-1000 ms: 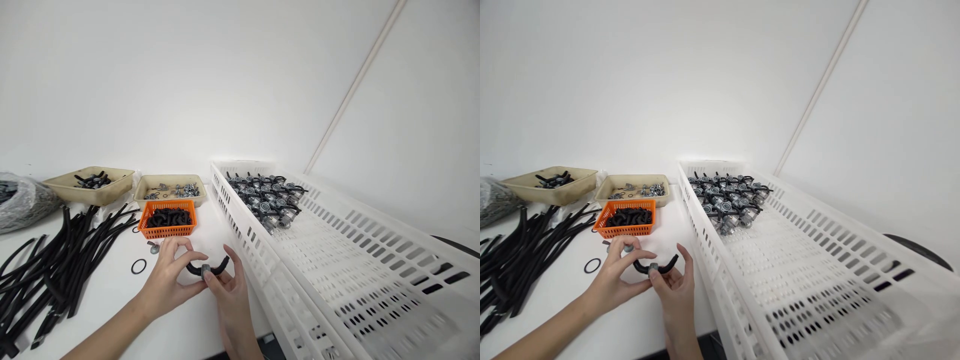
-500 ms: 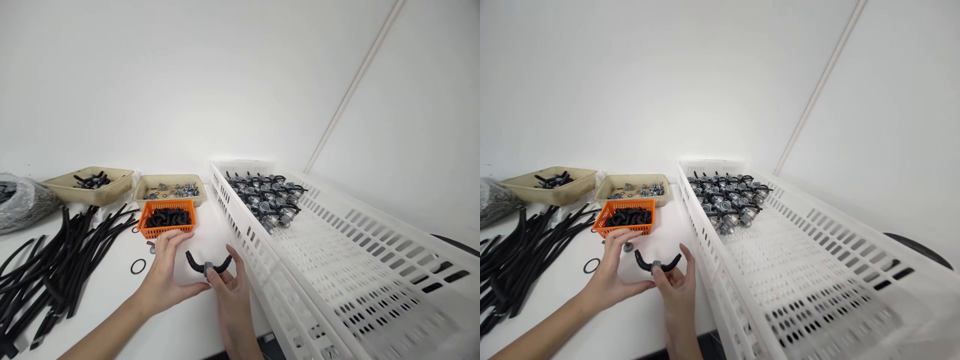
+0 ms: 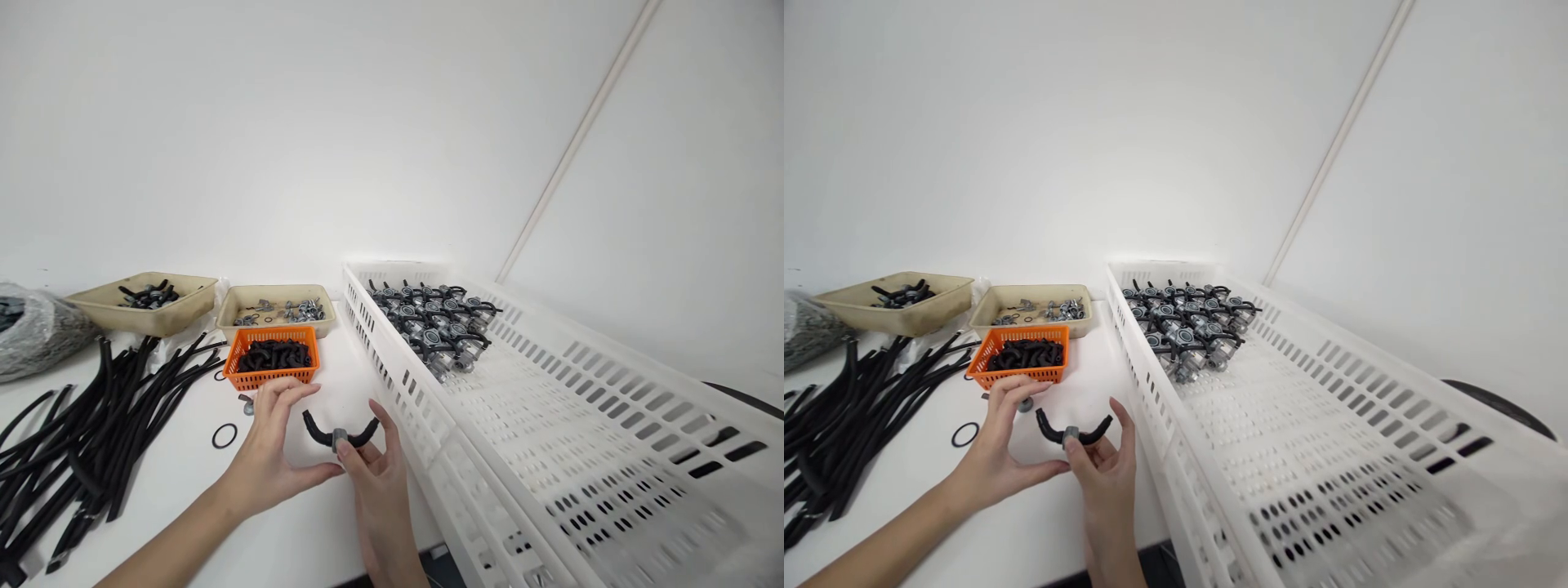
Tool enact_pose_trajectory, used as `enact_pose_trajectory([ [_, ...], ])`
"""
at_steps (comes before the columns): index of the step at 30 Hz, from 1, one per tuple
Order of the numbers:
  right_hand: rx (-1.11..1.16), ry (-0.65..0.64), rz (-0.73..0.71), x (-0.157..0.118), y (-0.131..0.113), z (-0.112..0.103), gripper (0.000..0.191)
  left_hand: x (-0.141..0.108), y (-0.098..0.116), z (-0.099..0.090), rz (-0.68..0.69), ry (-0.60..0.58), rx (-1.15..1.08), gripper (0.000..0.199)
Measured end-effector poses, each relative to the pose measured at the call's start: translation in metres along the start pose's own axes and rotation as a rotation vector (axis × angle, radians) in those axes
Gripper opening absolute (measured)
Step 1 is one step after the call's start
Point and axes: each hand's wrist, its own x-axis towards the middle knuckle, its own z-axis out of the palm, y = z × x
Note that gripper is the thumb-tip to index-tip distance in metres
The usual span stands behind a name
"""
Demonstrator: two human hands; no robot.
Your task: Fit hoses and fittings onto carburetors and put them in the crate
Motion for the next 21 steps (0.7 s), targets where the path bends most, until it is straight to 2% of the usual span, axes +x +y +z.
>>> enact_pose_trajectory([
  [8,0.011,0.013,-0.014,0.0012,0.0016,-0.0002,0.085,0.0022,-0.0031,0.0022,-0.001,-0.006,0.017,0.069],
  [21,0.013,0.019,0.009,-0.0016,-0.0042,0.0020,0.080,0.0016,-0.0068,0.0045,-0.002,0.006,-0.009,0.072],
])
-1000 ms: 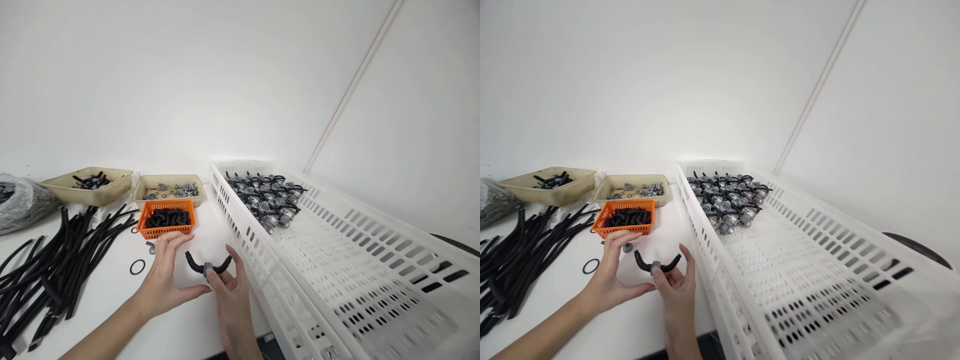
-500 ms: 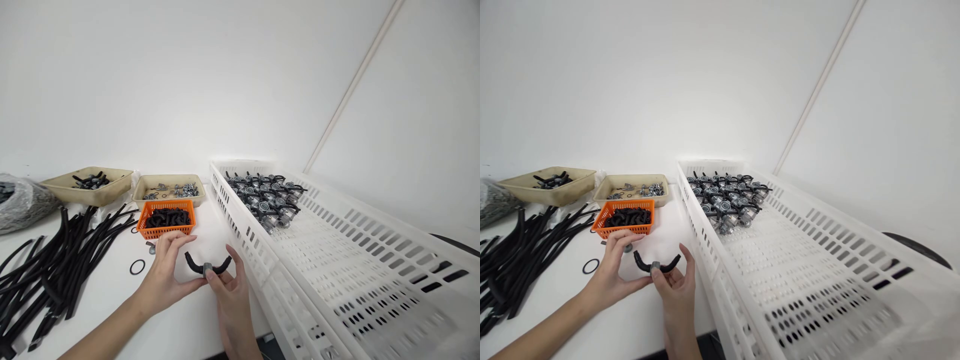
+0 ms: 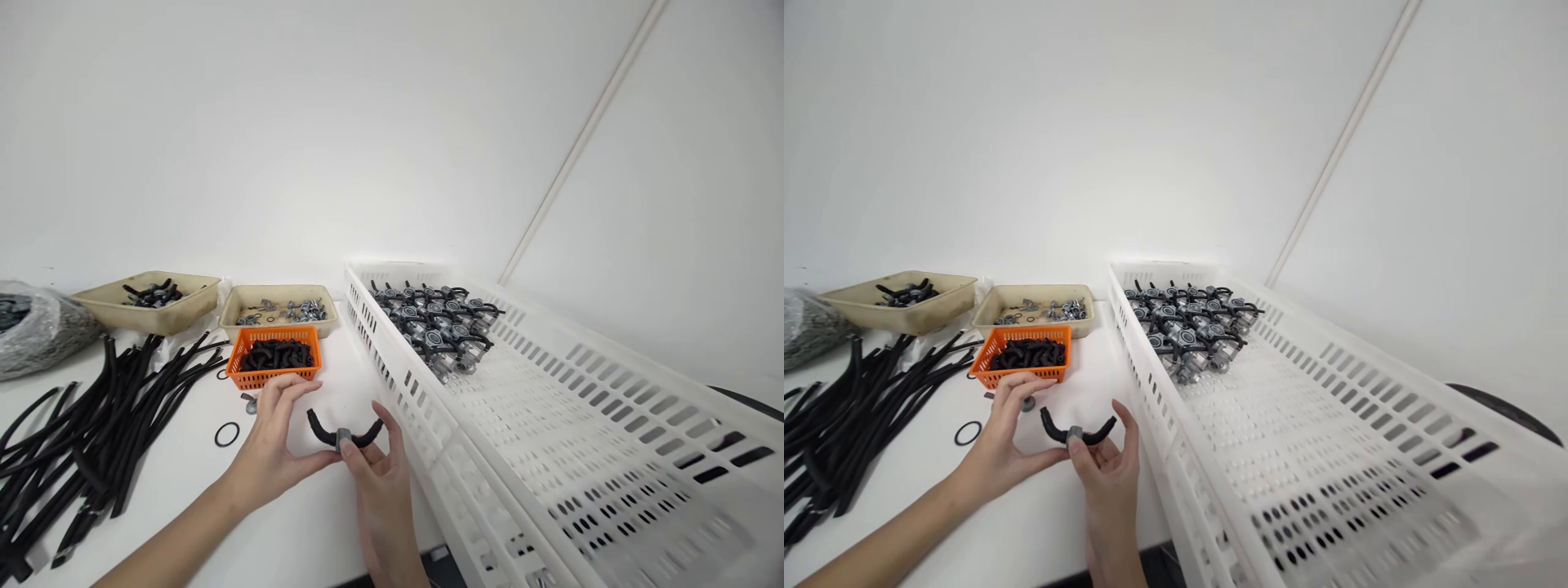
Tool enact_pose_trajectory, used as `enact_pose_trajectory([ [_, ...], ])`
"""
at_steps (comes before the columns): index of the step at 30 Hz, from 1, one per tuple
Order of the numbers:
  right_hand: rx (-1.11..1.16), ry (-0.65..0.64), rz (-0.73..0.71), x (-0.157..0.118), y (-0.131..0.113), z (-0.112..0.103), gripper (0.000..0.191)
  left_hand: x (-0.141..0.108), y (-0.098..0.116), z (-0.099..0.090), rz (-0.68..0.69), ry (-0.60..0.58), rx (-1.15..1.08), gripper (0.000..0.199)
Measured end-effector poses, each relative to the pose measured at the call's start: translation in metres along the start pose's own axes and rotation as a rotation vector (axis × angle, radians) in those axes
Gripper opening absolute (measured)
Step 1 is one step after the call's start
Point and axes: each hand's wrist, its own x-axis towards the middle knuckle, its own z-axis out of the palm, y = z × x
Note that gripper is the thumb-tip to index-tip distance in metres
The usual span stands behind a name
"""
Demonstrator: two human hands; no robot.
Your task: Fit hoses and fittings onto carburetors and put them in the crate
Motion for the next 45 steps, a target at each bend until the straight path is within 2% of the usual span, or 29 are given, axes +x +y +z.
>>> enact_pose_trajectory([
  [12,0.003,-0.019,0.001,0.0006,0.0019,-0.0009,0.080,0.0012,0.0025,-0.0014,-0.006,-0.040,0.001,0.061],
  [23,-0.007,-0.037,-0.001,0.0018,0.0051,-0.0019,0.081,0.0001,0.0057,-0.0033,0.068,-0.083,0.008,0.024],
  [34,-0.014,-0.065,0.011,0.0023,0.0055,-0.0021,0.083,-0.0012,0.0049,-0.0041,0.059,-0.110,0.045,0.023],
  [45,-0.024,-0.026,0.003,0.0025,0.0081,0.0005,0.078,0.0001,0.0051,-0.0052,0.070,-0.088,0.046,0.023],
])
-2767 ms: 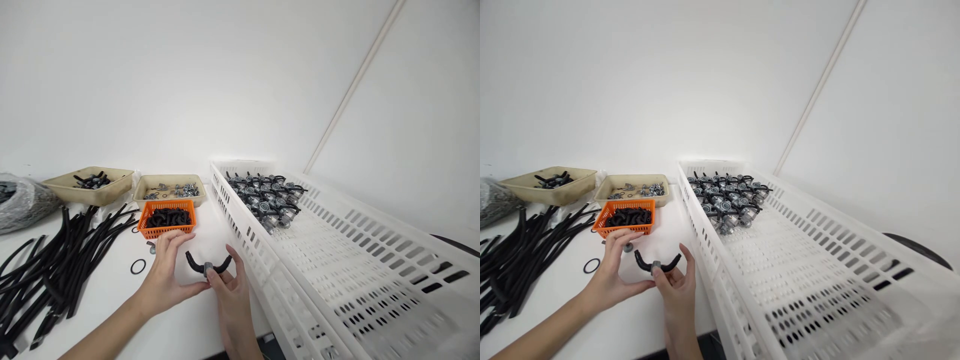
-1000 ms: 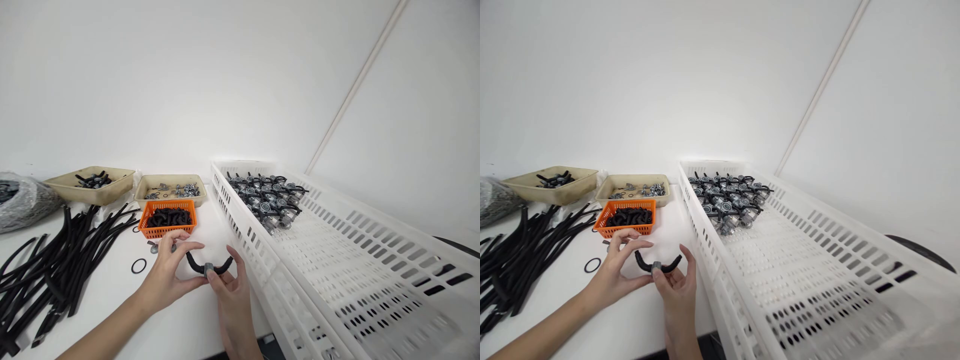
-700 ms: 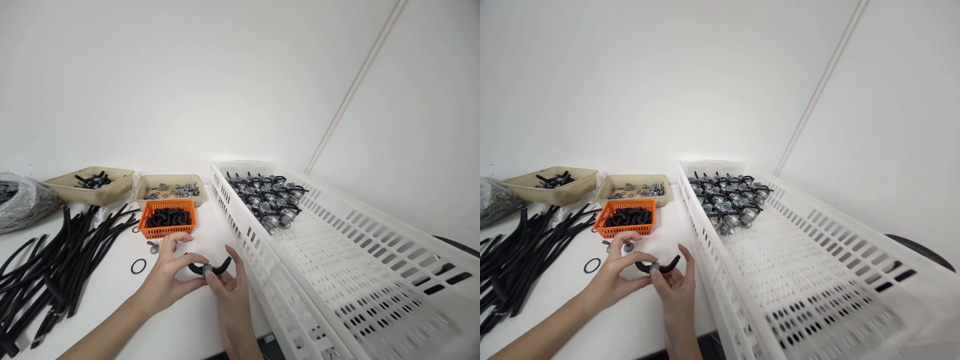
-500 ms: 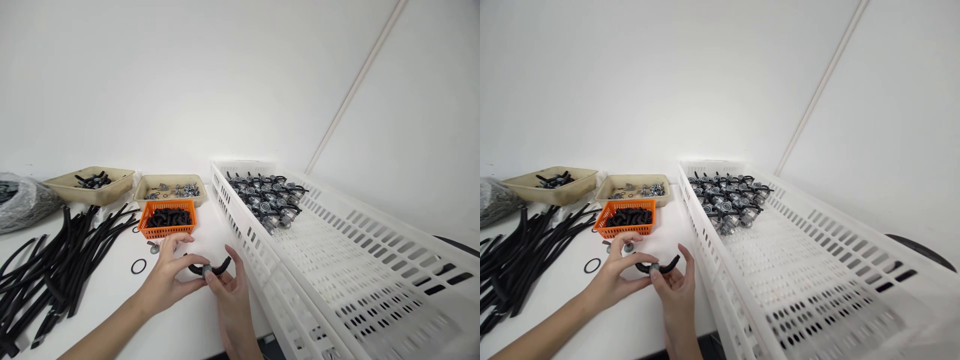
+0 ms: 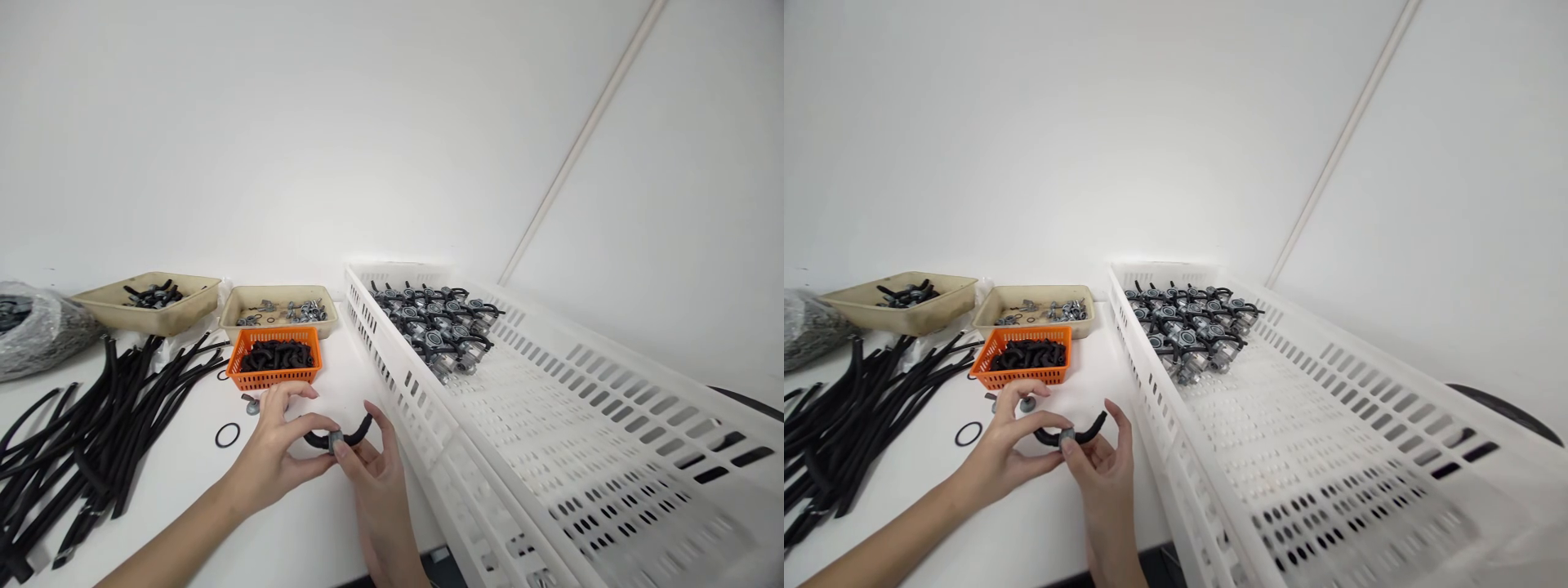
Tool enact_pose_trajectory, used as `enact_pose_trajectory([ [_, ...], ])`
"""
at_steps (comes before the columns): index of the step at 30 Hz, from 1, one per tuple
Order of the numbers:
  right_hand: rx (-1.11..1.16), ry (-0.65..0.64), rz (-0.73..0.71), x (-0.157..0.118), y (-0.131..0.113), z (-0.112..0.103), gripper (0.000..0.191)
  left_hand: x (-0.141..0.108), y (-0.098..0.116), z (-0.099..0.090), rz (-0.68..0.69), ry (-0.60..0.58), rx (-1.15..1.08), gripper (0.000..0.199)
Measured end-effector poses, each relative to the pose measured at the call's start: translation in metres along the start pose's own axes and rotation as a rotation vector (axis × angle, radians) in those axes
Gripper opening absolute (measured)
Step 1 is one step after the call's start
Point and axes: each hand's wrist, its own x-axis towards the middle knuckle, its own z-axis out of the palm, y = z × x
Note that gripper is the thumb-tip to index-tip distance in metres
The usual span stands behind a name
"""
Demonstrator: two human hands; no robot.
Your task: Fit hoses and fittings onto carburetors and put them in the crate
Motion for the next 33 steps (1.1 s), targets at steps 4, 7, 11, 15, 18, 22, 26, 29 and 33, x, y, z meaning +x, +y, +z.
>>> enact_pose_trajectory([
  [4,0.001,-0.019,0.012,-0.001,-0.002,0.001,0.077,0.001,0.000,0.000,-0.004,0.025,-0.011,0.023],
  [7,0.021,-0.045,0.005,-0.001,-0.004,0.002,0.074,0.001,0.001,0.000,-0.011,0.031,-0.032,0.022],
  [11,0.065,-0.055,0.015,-0.003,-0.008,0.002,0.067,0.001,0.000,0.001,-0.026,0.019,-0.043,0.022],
  [15,0.074,-0.060,0.024,-0.005,-0.011,0.002,0.060,0.001,-0.001,0.001,-0.043,0.024,-0.041,0.022],
  [18,0.075,-0.043,0.011,-0.004,-0.009,0.002,0.058,0.001,-0.002,0.001,-0.046,0.036,-0.048,0.022],
  [22,0.072,-0.021,-0.007,-0.002,-0.004,0.000,0.055,0.001,-0.004,0.001,-0.038,0.057,-0.043,0.022],
  [26,0.062,-0.029,0.019,0.000,-0.003,-0.004,0.053,0.002,-0.004,0.001,-0.034,0.064,-0.033,0.022],
  [29,0.062,-0.045,0.026,0.000,-0.003,-0.005,0.050,0.001,-0.004,0.001,-0.033,0.056,-0.020,0.022],
  [33,0.049,-0.032,0.006,0.001,0.000,-0.005,0.046,0.001,-0.004,0.001,-0.029,0.021,0.002,0.021],
])
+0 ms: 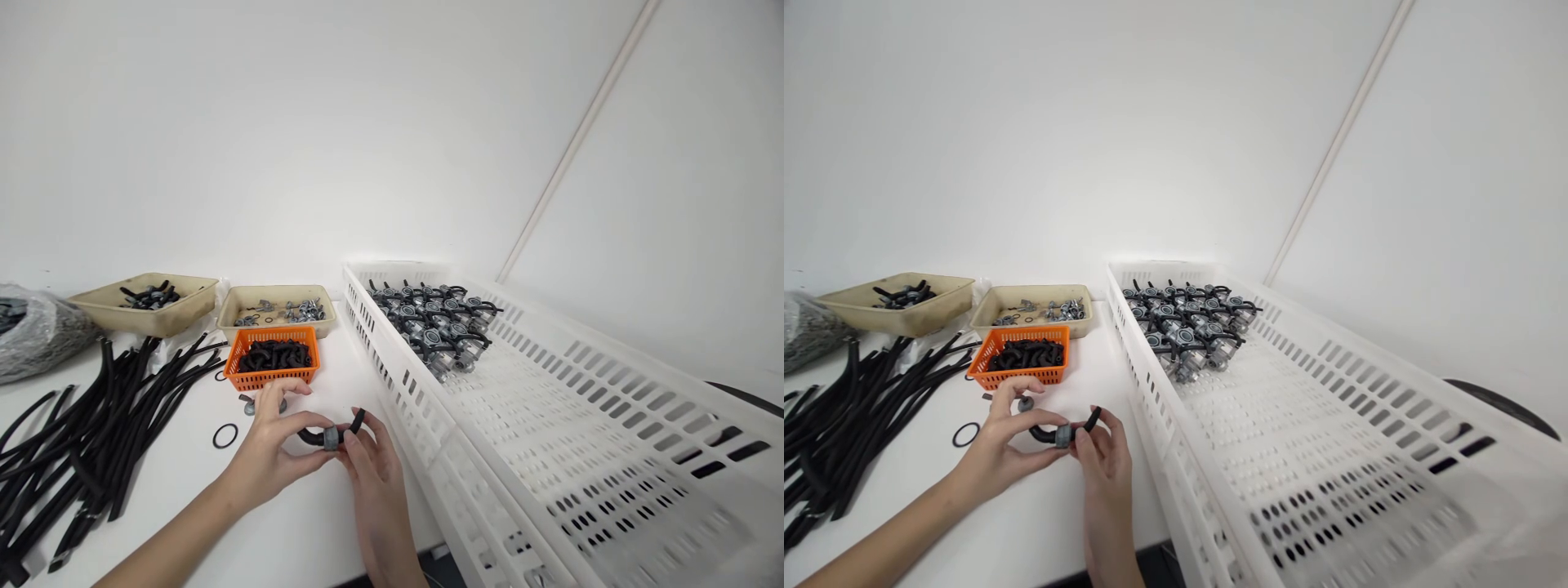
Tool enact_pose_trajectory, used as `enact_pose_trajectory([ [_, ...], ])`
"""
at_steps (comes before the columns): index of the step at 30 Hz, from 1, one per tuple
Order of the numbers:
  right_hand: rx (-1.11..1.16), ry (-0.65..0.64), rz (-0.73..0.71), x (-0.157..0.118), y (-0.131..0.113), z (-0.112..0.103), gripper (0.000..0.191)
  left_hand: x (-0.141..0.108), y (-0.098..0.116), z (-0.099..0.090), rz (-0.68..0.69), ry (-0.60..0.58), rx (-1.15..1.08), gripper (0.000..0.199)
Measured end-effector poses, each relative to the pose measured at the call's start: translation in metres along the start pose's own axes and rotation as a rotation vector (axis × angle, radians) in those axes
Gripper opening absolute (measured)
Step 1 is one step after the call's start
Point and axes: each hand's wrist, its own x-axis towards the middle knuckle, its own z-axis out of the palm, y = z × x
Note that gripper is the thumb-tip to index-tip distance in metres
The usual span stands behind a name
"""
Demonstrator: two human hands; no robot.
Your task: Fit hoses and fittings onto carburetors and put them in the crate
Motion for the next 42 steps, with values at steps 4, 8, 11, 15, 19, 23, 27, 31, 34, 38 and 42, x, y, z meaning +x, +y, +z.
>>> enact_pose_trajectory([
  [4,-0.042,0.026,-0.040,0.001,0.004,-0.001,0.043,0.001,0.000,0.000,0.022,-0.021,0.049,0.018],
  [8,-0.066,0.031,-0.071,0.002,0.005,-0.001,0.042,0.002,-0.002,0.000,0.040,-0.036,0.077,0.017],
  [11,-0.064,0.044,-0.070,0.001,0.004,-0.002,0.040,0.002,-0.004,0.000,0.066,-0.060,0.079,0.018],
  [15,-0.126,0.069,-0.090,0.001,0.002,-0.005,0.036,0.002,-0.010,0.001,0.031,-0.079,0.061,0.018],
  [19,-0.299,-0.017,-0.132,0.001,0.004,-0.009,0.027,0.003,-0.019,0.000,-0.016,-0.095,0.035,0.015],
  [23,-0.478,-0.134,-0.188,0.000,0.005,-0.009,0.019,0.003,-0.026,-0.004,0.076,-0.118,0.195,0.019],
  [27,-0.588,-0.172,-0.229,-0.003,0.004,-0.007,0.026,0.004,-0.029,-0.007,0.195,-0.159,0.338,0.031],
  [31,-0.665,-0.177,-0.212,-0.004,0.004,-0.004,0.027,0.003,-0.030,-0.005,0.199,-0.169,0.365,0.035],
  [34,-0.703,-0.175,-0.212,-0.003,0.005,-0.004,0.028,0.003,-0.032,-0.003,0.176,-0.170,0.361,0.036],
  [38,-0.734,-0.192,-0.205,-0.004,0.004,-0.004,0.030,0.003,-0.032,-0.002,0.175,-0.190,0.345,0.041],
  [42,-0.731,-0.196,-0.185,-0.005,0.002,-0.004,0.024,0.004,-0.023,-0.004,0.124,-0.244,0.320,0.041],
])
